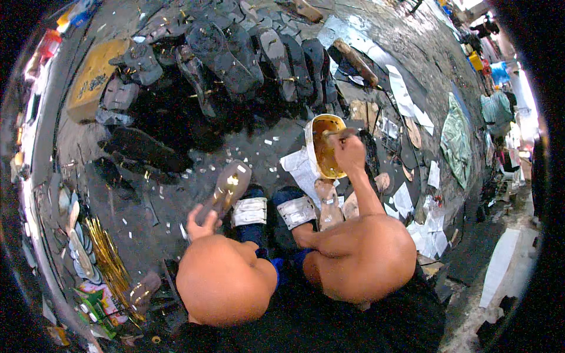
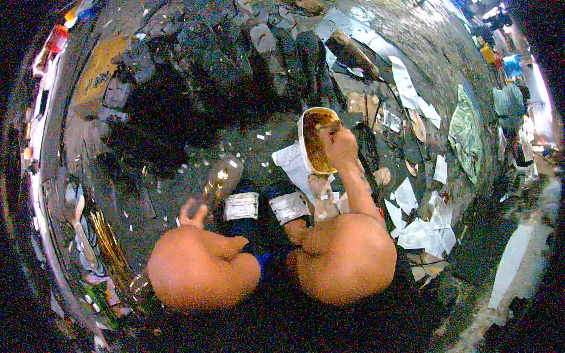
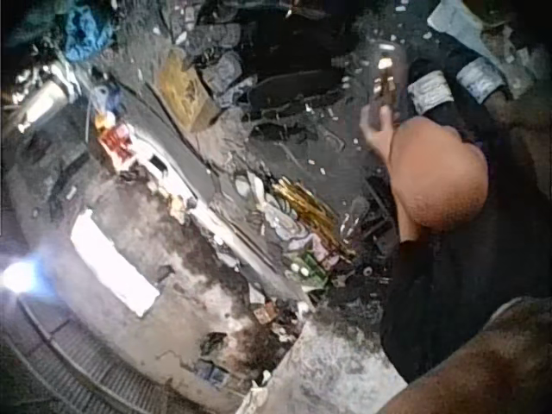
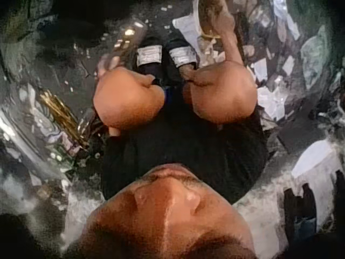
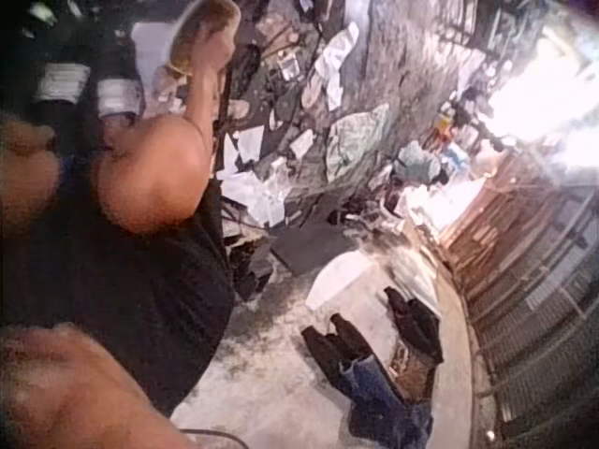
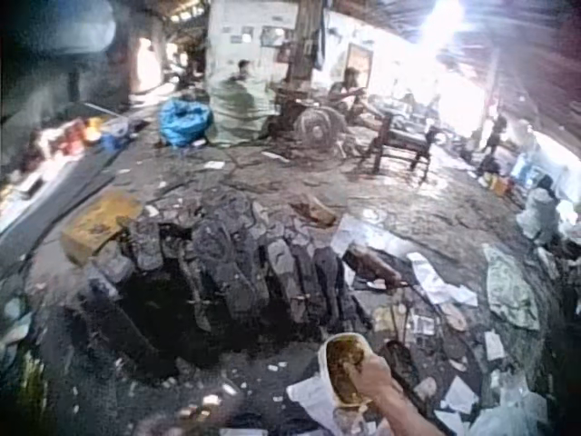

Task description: The person sits on the floor and repeatedly applies a yellowish adhesive from a container onto the soles of black sandals using a brush. They handle the sandals one at a time, coating the bottom surfaces and placing them back into a pile.

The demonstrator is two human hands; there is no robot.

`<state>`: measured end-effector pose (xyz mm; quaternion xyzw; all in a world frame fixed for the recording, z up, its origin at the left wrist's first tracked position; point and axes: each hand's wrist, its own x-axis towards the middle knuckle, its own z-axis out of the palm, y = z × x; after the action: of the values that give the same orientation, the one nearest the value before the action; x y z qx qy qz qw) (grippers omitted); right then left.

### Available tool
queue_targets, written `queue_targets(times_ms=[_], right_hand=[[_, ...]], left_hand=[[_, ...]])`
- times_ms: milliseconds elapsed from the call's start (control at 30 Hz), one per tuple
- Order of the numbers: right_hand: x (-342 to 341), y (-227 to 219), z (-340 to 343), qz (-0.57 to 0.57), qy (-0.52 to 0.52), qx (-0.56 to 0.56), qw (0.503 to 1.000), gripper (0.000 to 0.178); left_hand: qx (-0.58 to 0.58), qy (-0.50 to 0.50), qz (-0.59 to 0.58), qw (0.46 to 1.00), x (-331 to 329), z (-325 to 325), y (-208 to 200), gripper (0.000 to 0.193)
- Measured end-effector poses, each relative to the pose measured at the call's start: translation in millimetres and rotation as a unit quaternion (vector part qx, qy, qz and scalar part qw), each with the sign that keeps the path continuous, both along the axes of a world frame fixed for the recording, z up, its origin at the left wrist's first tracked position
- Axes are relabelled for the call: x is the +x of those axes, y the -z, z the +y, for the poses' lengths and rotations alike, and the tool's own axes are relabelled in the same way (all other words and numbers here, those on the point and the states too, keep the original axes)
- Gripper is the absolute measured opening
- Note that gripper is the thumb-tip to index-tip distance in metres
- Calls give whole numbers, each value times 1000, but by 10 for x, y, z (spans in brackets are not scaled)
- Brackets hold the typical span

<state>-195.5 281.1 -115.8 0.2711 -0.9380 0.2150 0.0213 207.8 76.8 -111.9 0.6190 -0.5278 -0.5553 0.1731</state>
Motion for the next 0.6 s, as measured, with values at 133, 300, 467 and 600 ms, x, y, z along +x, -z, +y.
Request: queue_targets(times_ms=[133, 300, 467, 600], right_hand=[[335, -565, 372, -80, 6, 124, 989, 32], [549, -799, 608, -210, 16, 170, 963, 41], [601, -632, 662, -386, -133, 236, 882, 32], [723, -883, -67, -491, -66, -217, 841, 24]], left_hand=[[-448, 207, -176, 851, 286, 94, 465, 46], [-309, 331, -20, 891, -226, 39, 300, 44], [-298, 478, 5, 826, -759, -280, 499, 70], [-271, 574, -94, 767, -1315, -495, 592, 84]])
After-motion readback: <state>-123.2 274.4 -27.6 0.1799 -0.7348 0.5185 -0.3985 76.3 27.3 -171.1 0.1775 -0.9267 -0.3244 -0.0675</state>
